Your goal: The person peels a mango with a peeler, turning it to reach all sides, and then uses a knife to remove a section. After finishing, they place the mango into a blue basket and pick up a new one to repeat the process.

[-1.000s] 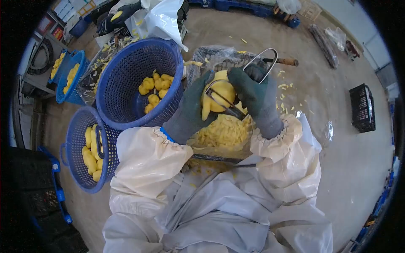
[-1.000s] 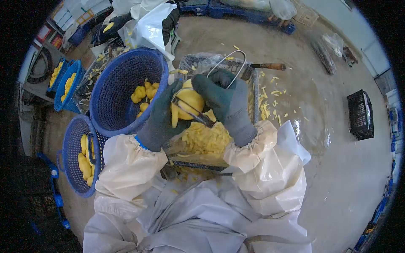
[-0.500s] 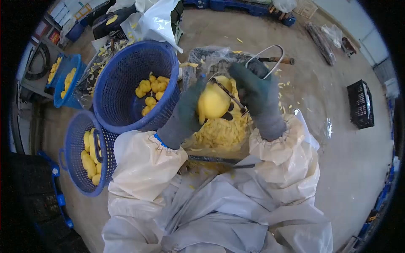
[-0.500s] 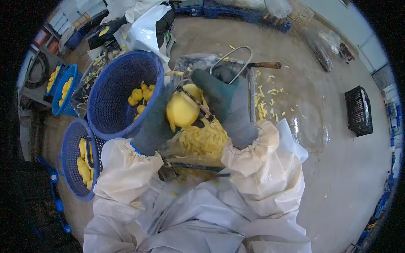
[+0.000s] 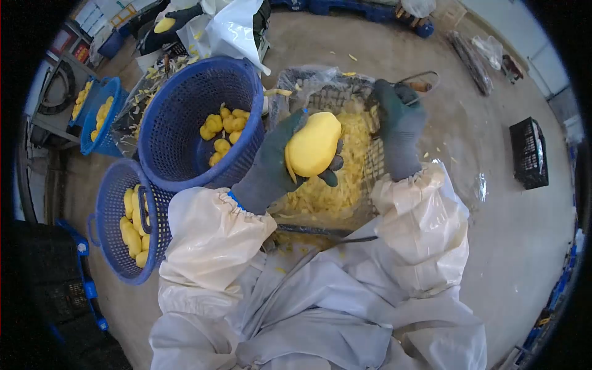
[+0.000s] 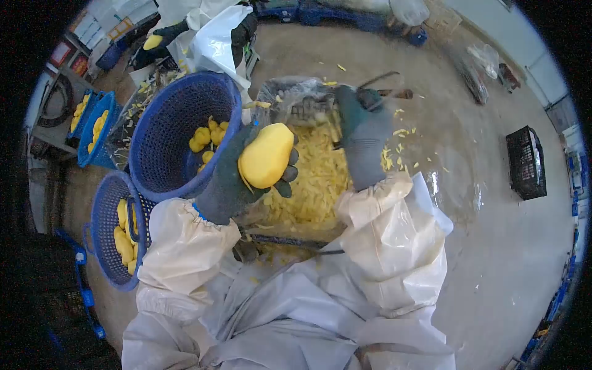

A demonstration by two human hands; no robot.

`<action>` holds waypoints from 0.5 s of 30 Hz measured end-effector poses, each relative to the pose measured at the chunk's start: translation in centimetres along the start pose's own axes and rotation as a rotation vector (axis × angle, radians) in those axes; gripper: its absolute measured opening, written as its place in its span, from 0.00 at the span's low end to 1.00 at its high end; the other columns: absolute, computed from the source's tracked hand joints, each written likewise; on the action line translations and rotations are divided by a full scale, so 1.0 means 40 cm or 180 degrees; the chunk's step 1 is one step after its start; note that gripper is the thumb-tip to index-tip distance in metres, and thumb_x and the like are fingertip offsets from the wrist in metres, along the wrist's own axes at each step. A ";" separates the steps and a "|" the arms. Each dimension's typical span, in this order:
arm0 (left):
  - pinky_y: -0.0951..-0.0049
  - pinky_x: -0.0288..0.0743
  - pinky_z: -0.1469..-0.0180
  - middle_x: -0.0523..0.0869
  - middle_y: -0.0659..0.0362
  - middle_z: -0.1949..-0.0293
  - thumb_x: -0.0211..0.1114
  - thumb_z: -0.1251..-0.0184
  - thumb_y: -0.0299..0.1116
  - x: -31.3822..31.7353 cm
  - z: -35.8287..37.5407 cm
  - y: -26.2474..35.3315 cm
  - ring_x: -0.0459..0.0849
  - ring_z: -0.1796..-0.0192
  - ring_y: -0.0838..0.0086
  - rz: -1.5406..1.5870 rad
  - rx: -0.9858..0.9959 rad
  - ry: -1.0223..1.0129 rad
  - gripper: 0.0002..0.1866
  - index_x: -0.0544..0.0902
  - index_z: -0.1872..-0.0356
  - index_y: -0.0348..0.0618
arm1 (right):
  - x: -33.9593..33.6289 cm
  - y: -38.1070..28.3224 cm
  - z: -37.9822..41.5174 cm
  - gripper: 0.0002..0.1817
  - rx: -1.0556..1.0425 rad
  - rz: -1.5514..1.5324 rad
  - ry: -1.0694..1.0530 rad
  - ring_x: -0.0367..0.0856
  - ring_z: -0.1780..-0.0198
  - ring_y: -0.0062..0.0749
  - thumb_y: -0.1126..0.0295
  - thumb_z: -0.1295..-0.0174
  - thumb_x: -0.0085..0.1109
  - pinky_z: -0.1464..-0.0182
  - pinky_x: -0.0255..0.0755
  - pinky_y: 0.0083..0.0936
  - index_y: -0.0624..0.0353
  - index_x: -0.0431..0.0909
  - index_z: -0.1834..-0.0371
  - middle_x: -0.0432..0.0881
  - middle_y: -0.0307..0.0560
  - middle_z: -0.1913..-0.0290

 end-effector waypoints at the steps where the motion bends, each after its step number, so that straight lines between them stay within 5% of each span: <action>1: 0.52 0.81 0.62 0.83 0.48 0.54 0.50 0.29 0.55 0.008 -0.006 0.006 0.84 0.58 0.56 0.0261 -0.0101 -0.0200 0.29 0.74 0.43 0.38 | -0.020 0.028 -0.007 0.08 0.0353 -0.0209 0.0085 0.71 0.74 0.18 0.72 0.37 0.56 0.74 0.61 0.18 0.60 0.82 0.58 0.75 0.35 0.73; 3: 0.52 0.81 0.62 0.82 0.51 0.54 0.51 0.29 0.53 0.009 0.002 0.025 0.84 0.58 0.58 0.0272 0.0179 0.0084 0.26 0.74 0.44 0.40 | -0.004 0.017 0.014 0.09 0.1611 -0.1346 0.0078 0.68 0.77 0.17 0.68 0.40 0.61 0.75 0.60 0.18 0.63 0.82 0.63 0.73 0.31 0.77; 4: 0.52 0.81 0.62 0.82 0.52 0.54 0.51 0.28 0.52 0.008 0.009 0.025 0.84 0.57 0.59 0.0309 0.0313 0.0245 0.25 0.74 0.44 0.41 | 0.023 -0.025 0.028 0.09 0.1341 -0.1272 -0.0111 0.70 0.76 0.17 0.68 0.41 0.62 0.73 0.63 0.19 0.63 0.82 0.65 0.76 0.33 0.77; 6: 0.50 0.83 0.61 0.82 0.50 0.53 0.52 0.28 0.50 -0.031 0.004 0.045 0.85 0.56 0.60 -0.1559 0.1465 0.0284 0.25 0.72 0.42 0.40 | 0.066 -0.084 0.061 0.08 0.0818 -0.1126 -0.0442 0.75 0.74 0.18 0.68 0.44 0.65 0.70 0.69 0.19 0.63 0.83 0.70 0.81 0.38 0.76; 8: 0.49 0.84 0.61 0.82 0.49 0.53 0.52 0.28 0.49 -0.041 0.004 0.045 0.85 0.55 0.60 -0.1924 0.1501 0.0598 0.25 0.70 0.41 0.39 | 0.090 -0.101 0.099 0.08 0.0871 -0.0492 -0.0682 0.76 0.72 0.18 0.69 0.44 0.65 0.67 0.70 0.19 0.63 0.83 0.69 0.81 0.39 0.75; 9: 0.49 0.84 0.61 0.82 0.49 0.53 0.52 0.27 0.48 -0.034 0.006 0.043 0.85 0.55 0.59 -0.1335 0.0996 0.0888 0.25 0.70 0.41 0.39 | 0.099 -0.104 0.105 0.08 0.0877 -0.0184 -0.0793 0.77 0.72 0.18 0.69 0.44 0.65 0.66 0.71 0.19 0.63 0.83 0.69 0.82 0.39 0.74; 12: 0.53 0.84 0.64 0.82 0.48 0.55 0.50 0.27 0.47 -0.018 0.000 0.005 0.85 0.58 0.57 -0.0130 0.0258 0.0056 0.25 0.71 0.42 0.35 | 0.025 -0.004 0.025 0.09 0.0863 -0.0890 0.0188 0.76 0.71 0.19 0.68 0.43 0.65 0.68 0.70 0.20 0.63 0.83 0.69 0.82 0.40 0.73; 15: 0.55 0.83 0.67 0.83 0.48 0.57 0.48 0.27 0.48 0.003 0.000 0.006 0.85 0.61 0.57 0.0344 -0.0194 -0.0187 0.25 0.74 0.45 0.36 | -0.034 0.066 -0.026 0.09 0.0463 -0.1632 0.0181 0.76 0.72 0.22 0.68 0.44 0.66 0.69 0.69 0.20 0.63 0.83 0.67 0.81 0.41 0.73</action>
Point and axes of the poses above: each hand's wrist, its own z-axis away from the middle knuckle, its own x-axis out of the palm, y = z × x, the point moved 7 cm from there along -z, towards the middle knuckle
